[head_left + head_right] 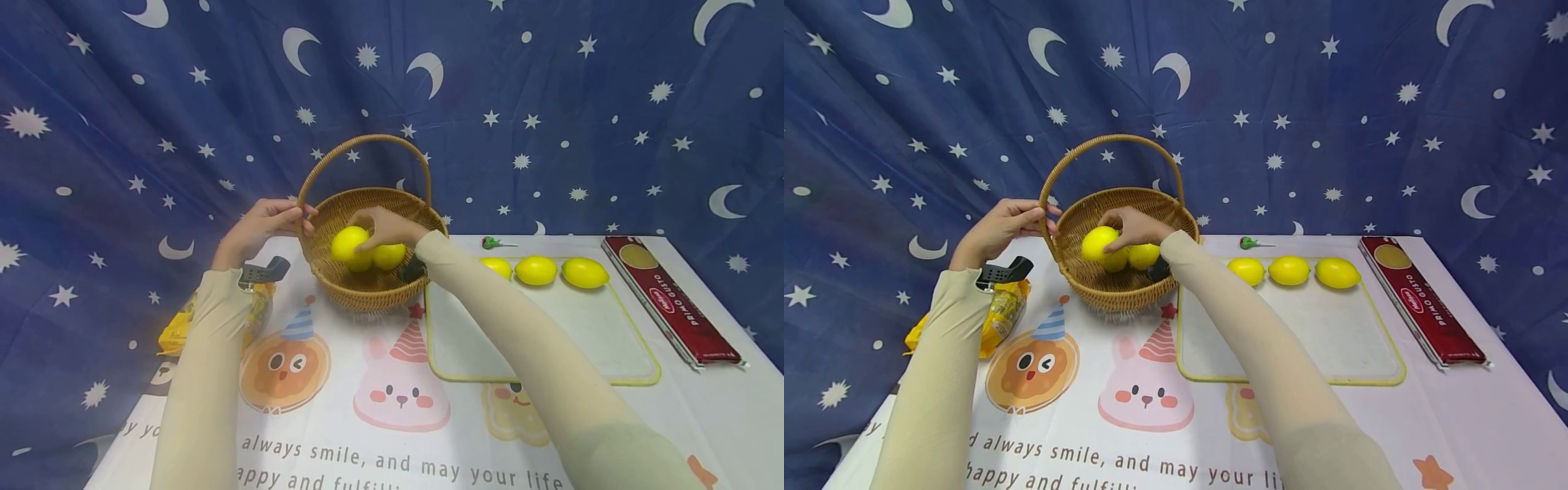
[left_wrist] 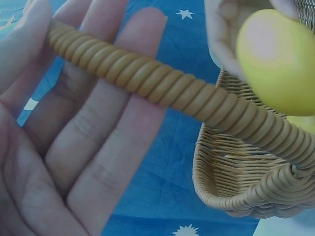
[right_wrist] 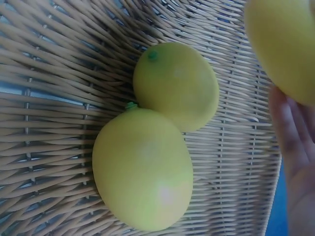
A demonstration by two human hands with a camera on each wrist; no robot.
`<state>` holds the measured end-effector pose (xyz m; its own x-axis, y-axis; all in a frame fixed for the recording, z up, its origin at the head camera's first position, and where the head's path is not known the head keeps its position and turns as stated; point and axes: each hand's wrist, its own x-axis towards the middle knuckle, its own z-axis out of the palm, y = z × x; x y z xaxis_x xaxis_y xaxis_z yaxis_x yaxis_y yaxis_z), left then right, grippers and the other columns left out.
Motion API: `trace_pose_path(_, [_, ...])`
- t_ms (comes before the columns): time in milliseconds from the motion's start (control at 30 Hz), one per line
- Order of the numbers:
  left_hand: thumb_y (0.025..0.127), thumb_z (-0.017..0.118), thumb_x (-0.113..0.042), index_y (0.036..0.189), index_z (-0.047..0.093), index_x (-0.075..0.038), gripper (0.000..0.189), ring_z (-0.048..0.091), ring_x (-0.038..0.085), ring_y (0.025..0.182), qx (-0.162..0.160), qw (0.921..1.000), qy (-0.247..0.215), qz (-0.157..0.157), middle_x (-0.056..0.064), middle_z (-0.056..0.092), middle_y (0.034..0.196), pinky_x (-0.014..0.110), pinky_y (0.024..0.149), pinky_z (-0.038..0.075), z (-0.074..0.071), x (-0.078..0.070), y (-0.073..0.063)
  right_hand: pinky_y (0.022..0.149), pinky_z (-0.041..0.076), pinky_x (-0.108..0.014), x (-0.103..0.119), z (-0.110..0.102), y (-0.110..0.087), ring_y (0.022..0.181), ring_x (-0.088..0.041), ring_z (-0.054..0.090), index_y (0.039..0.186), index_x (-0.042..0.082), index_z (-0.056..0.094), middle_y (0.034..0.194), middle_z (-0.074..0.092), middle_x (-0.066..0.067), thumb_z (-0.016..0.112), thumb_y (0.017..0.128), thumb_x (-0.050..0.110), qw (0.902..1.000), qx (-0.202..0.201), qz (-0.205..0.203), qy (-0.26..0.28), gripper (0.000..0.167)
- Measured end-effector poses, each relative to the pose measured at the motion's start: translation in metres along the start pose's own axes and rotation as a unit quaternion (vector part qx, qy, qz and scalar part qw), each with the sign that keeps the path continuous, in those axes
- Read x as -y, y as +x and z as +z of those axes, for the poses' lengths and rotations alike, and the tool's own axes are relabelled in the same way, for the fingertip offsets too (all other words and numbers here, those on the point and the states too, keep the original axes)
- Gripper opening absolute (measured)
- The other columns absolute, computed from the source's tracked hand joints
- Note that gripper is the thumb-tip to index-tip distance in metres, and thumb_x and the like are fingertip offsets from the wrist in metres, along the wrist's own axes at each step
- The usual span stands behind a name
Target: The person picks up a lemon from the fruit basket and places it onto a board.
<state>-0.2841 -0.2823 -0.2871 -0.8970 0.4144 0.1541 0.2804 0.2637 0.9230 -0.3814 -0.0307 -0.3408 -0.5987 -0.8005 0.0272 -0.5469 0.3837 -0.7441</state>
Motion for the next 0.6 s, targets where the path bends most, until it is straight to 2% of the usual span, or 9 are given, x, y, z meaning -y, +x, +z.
trace_pose_path(133, [0.099, 0.046, -0.013, 0.104, 0.069, -0.022, 0.024, 0.069, 0.005, 0.087, -0.009, 0.9999, 0.005, -0.006, -0.011, 0.072, 0.083, 0.018, 0.081, 0.054, 0.0, 0.001, 0.0, 0.106, 0.041, -0.036, 0.002, -0.005, -0.002, 0.122, -0.019, 0.049, 0.128, 0.011, 0.055, 0.134, 0.054, -0.005, 0.075, 0.077, 0.021, 0.9996, -0.025, -0.003, 0.009, 0.056])
trace_pose_path(233, [0.099, 0.047, -0.016, 0.104, 0.069, -0.022, 0.022, 0.069, 0.006, 0.086, -0.01, 0.9999, 0.007, -0.007, -0.011, 0.071, 0.083, 0.018, 0.081, 0.054, 0.0, 0.001, 0.0, 0.102, 0.044, -0.035, 0.004, -0.008, -0.005, 0.118, -0.019, 0.051, 0.132, 0.014, 0.054, 0.135, 0.053, -0.003, 0.075, 0.078, 0.02, 0.9992, -0.034, -0.004, 0.019, 0.058])
trace_pose_path(367, [0.099, 0.047, -0.016, 0.104, 0.069, -0.022, 0.023, 0.069, 0.006, 0.086, -0.007, 1.0, 0.004, -0.006, -0.011, 0.072, 0.083, 0.018, 0.081, 0.054, 0.0, 0.001, 0.0, 0.097, 0.047, -0.031, 0.006, -0.011, -0.007, 0.108, -0.016, 0.055, 0.131, 0.018, 0.055, 0.129, 0.058, 0.001, 0.076, 0.078, 0.024, 0.9986, -0.046, 0.0, 0.024, 0.057])
trace_pose_path(600, [0.099, 0.047, -0.016, 0.105, 0.069, -0.021, 0.023, 0.069, 0.006, 0.086, -0.008, 0.9999, 0.012, -0.006, -0.011, 0.071, 0.083, 0.018, 0.081, 0.054, 0.0, 0.001, 0.0, 0.094, 0.048, -0.03, 0.015, -0.018, -0.014, 0.104, -0.014, 0.055, 0.131, 0.022, 0.055, 0.125, 0.06, 0.004, 0.076, 0.077, 0.029, 0.9979, -0.057, -0.008, 0.031, 0.058])
